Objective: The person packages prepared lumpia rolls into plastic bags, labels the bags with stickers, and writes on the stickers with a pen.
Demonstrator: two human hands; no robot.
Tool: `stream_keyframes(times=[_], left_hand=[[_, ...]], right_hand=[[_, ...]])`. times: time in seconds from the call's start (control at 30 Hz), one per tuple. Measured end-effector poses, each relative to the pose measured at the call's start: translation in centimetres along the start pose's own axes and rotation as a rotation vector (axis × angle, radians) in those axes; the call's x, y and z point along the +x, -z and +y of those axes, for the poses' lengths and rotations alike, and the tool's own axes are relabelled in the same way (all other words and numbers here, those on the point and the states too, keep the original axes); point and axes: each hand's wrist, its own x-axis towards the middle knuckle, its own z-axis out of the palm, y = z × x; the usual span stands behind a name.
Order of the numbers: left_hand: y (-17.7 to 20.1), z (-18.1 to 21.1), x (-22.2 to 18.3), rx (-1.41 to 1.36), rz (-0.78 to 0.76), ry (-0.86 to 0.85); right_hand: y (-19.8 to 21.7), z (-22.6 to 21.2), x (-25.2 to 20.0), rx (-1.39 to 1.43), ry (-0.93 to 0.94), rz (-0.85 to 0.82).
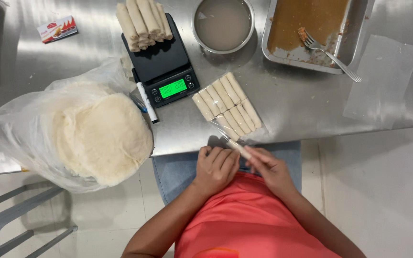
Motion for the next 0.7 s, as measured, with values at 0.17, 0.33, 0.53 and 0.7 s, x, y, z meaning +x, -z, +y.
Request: stream_keyframes(times=[0.17,0.33,0.53,0.7], left_hand=[[-0.5,0.0,-0.7,-0.045,0.018,0.042],[-0.5,0.0,-0.4,-0.156,-0.015,0.092],[-0.4,-1.2,0.1,-0.24,-0.051,0.062],[2.8,-7.6,5.6,-0.124,-0.167,0.142]], right_hand=[[-1.5,0.6,2.3,-0.11,0.268,-0.056],[-2.8,1.0,5.1,-0.226,0.461,0.032],[-2.5,1.0,4.6,-0.475,0.418,0.071],[-1.0,-0.3,2.4,-0.25,0.29,0.158]])
